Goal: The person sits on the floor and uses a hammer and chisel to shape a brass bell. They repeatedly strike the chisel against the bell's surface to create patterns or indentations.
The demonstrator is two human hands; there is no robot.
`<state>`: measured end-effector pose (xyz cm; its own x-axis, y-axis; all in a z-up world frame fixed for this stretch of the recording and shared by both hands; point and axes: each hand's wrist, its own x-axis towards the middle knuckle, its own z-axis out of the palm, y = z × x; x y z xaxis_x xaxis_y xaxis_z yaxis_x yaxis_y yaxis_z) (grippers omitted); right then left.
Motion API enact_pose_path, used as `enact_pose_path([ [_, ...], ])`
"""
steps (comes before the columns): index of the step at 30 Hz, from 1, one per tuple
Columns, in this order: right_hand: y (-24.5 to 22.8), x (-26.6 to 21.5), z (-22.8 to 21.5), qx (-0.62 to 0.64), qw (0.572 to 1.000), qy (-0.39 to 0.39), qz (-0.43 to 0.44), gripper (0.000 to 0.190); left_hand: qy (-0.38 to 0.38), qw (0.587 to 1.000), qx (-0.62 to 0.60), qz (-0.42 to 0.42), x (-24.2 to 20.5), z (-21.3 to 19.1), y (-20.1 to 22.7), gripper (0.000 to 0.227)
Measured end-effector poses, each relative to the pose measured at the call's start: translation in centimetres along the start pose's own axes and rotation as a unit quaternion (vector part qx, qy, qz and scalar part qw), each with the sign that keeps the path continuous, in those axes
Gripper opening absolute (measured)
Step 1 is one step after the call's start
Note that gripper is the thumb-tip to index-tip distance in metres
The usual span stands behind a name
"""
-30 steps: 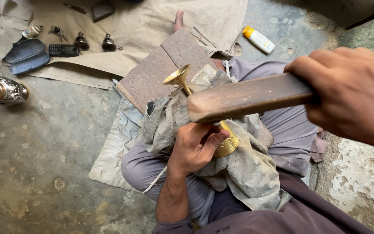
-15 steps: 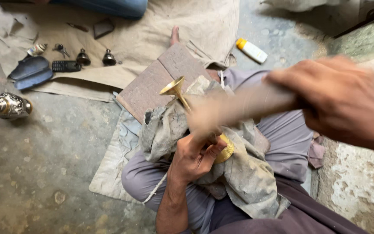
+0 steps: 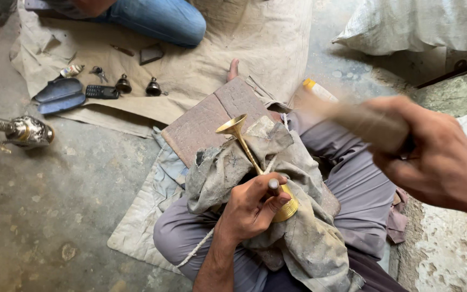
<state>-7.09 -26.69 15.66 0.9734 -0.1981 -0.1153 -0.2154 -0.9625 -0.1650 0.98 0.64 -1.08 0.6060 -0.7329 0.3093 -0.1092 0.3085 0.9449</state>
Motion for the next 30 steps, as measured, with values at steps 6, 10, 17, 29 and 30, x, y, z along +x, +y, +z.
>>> enact_pose_path([
  [6,-0.2,0.4,0.0,0.017,1.000,-0.016,0.013,0.054,0.012,1.000,0.028,-0.002,-0.1,-0.1,0.0,0.030],
  [10,-0.7,1.3,-0.3,-0.025,0.999,0.008,-0.048,0.066,0.019,0.997,0.056,-0.048,0.7,-0.3,0.3,0.032],
  [17,-0.8,1.6,-0.1,-0.160,0.967,0.022,-0.197,0.047,0.005,0.999,0.037,0.004,-0.1,-0.2,-0.6,0.033],
  [29,-0.2,1.6,0.1,0.191,0.966,-0.070,0.162,0.066,0.019,0.999,0.038,-0.001,-0.2,-0.2,0.1,0.031],
  [30,-0.2,1.5,0.1,0.088,0.994,-0.023,0.059,0.057,0.017,0.999,0.042,0.011,-0.2,-0.2,0.1,0.032],
])
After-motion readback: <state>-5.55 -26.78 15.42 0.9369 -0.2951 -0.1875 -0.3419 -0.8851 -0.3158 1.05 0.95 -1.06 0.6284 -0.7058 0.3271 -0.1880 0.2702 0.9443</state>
